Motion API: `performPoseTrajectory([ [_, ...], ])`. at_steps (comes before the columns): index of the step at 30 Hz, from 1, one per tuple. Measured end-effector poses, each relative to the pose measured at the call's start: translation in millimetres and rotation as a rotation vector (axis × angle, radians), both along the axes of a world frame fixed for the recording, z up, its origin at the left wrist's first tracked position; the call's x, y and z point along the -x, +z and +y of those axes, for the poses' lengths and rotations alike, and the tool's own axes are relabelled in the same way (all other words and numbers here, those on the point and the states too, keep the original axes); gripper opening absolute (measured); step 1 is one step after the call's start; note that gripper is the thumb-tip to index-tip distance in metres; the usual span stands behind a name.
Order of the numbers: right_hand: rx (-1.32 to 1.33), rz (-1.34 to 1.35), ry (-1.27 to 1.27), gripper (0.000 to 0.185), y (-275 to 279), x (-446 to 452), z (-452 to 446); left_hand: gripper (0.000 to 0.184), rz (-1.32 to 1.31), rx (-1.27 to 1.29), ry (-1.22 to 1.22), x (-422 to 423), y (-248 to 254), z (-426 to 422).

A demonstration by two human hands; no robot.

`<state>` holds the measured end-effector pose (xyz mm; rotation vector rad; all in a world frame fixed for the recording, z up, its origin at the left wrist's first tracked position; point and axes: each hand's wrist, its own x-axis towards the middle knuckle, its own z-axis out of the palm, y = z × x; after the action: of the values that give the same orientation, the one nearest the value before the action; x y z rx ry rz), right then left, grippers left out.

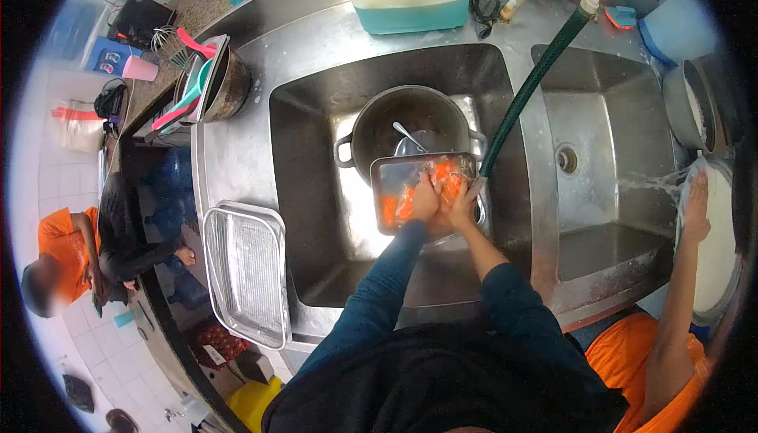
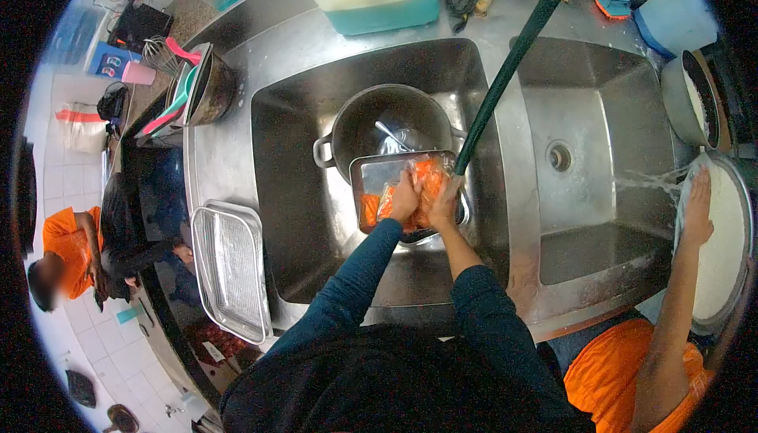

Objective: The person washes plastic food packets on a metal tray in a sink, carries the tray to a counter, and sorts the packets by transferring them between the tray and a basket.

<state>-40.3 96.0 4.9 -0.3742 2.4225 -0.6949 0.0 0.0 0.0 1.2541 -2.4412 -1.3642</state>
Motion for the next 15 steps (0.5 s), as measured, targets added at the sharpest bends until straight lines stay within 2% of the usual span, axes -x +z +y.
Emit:
performPoseTrajectory([
  [2, 0.159, 0.169, 0.022, 0.091, -14.4, -0.3, 7.1, 0.030, -0.035, -0.092, -0.009, 0.9, 7.1, -8.9],
  [4, 0.113, -0.097, -0.031, 0.088, -24.2, 16.9, 10.5, 0.026, -0.044, -0.055, -0.057, 0.3, 4.2, -15.9],
  [5, 0.180, -0.096, -0.056, 0.084, -28.7, 13.5, 11.8, 0.024, -0.056, -0.035, -0.083, -6.2, 2.1, -21.5],
  [6, 0.248, -0.096, -0.079, 0.081, -32.9, 10.1, 13.0, 0.033, -0.029, -0.155, -0.095, -12.7, 3.5, -31.2],
  [7, 0.315, -0.096, -0.099, 0.078, -38.1, 6.6, 14.4, 0.036, -0.151, 0.063, -0.177, -21.4, 20.6, -34.8],
  [9, 0.269, 0.260, -0.041, 0.065, -46.4, -0.3, 17.7, 0.042, -0.389, 0.495, -0.347, -37.1, 57.8, -32.6],
  [10, 0.227, 0.215, -0.030, 0.072, -42.4, -2.0, 18.2, 0.064, -0.554, 0.387, -0.347, -37.9, 65.3, -31.4],
  [13, 0.120, 0.140, -0.057, 0.092, -4.1, -11.3, 9.4, 0.072, -0.564, 0.565, -0.419, -52.5, 57.6, -10.6],
  [15, 0.083, 0.280, 0.002, 0.097, 9.5, -14.9, 6.8, 0.076, -0.266, 0.345, -0.318, -56.2, 18.8, -1.3],
])
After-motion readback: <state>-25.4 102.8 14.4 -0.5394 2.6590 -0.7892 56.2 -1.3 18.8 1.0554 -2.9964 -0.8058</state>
